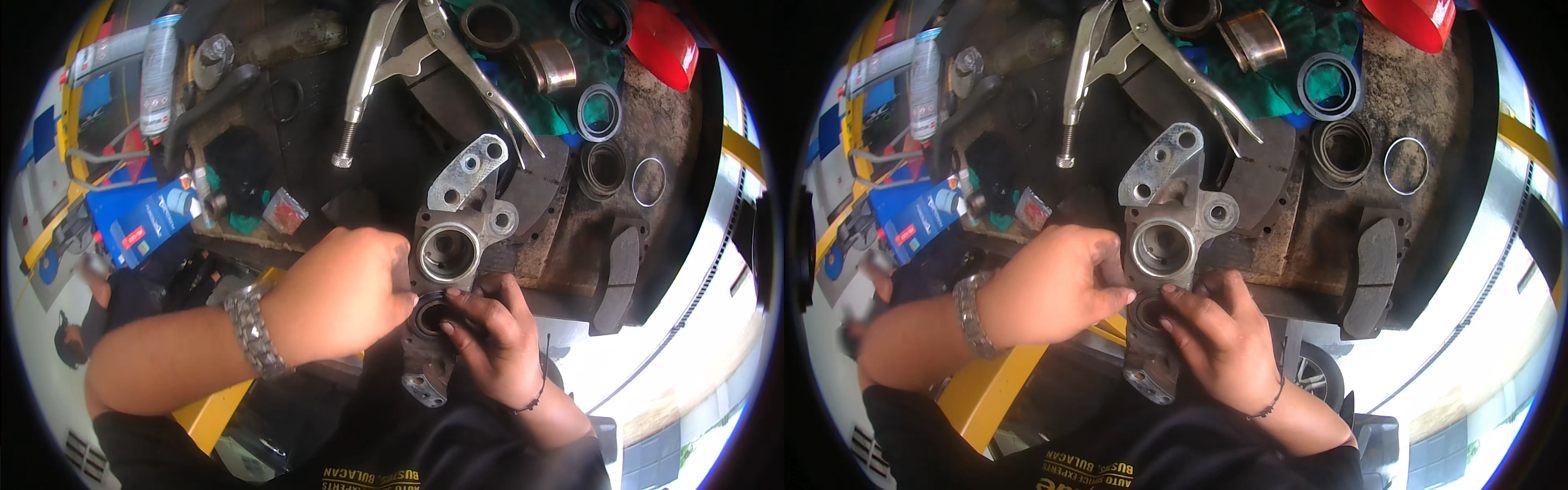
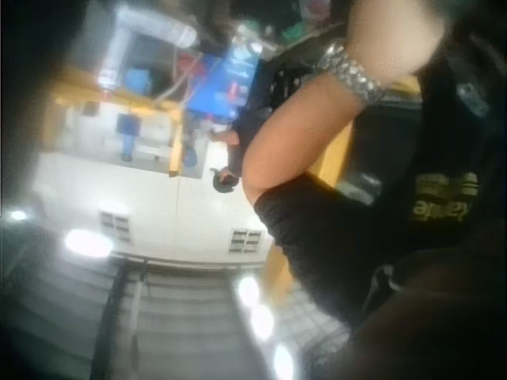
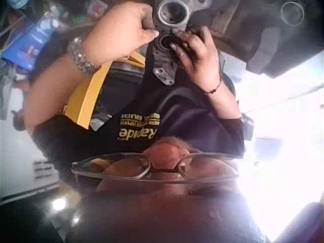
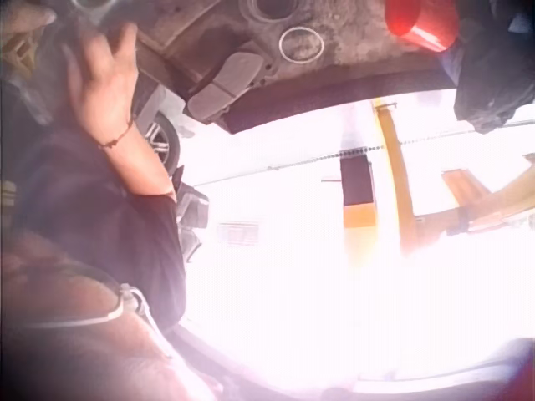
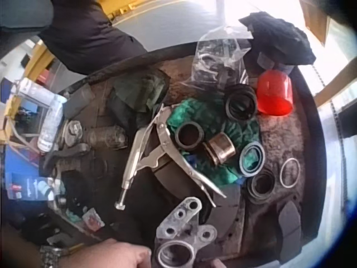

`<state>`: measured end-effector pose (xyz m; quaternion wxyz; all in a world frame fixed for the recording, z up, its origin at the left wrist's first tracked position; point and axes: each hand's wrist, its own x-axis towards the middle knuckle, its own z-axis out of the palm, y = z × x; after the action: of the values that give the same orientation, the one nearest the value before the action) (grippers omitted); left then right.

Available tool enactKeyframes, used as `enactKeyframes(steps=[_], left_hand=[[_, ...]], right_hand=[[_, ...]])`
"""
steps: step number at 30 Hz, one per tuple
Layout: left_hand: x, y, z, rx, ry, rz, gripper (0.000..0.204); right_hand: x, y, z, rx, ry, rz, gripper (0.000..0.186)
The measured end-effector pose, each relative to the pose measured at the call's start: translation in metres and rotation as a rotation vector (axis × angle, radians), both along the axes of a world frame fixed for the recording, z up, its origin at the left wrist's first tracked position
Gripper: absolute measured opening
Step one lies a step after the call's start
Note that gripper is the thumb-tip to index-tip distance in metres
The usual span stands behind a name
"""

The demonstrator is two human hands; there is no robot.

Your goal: The person replaces internal seals in a brake caliper by hand. The person removes a rubber ring from the caliper housing, picks up new seals from a workbench, and presses a new rubber seal into the caliper cylinder.

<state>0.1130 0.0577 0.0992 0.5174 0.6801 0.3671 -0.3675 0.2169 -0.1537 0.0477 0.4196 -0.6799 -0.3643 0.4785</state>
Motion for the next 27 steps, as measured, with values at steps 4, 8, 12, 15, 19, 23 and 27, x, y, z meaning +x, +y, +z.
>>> enactKeyframes(steps=[4, 8, 12, 15, 19, 23, 27], left_hand=[[0.023, -0.001, 0.007, -0.042, 0.195, -0.024, 0.016], [0.021, -0.016, 0.008, 0.136, 0.053, -0.119, 0.018], [0.024, -0.025, 0.012, 0.234, 0.084, -0.138, 0.02], [0.02, -0.035, 0.015, 0.326, 0.107, -0.104, 0.02], [0.014, -0.049, 0.013, 0.413, 0.082, -0.046, 0.02], [0.01, -0.056, 0.016, 0.45, 0.042, -0.032, 0.021], [0.011, -0.063, 0.017, 0.527, 0.0, -0.067, 0.023]], right_hand=[[-0.001, -0.002, -0.003, -0.005, 0.028, -0.006, 0.041], [0.001, -0.002, 0.001, -0.026, 0.037, -0.011, 0.041], [0.0, -0.004, -0.004, 0.0, 0.032, -0.011, 0.038], [0.0, -0.005, -0.007, 0.015, 0.049, -0.015, 0.039], [0.002, -0.005, -0.005, -0.008, 0.029, 0.016, 0.04], [0.004, -0.004, -0.004, -0.017, 0.039, 0.032, 0.04], [0.005, -0.003, -0.004, -0.018, 0.051, 0.039, 0.04]])
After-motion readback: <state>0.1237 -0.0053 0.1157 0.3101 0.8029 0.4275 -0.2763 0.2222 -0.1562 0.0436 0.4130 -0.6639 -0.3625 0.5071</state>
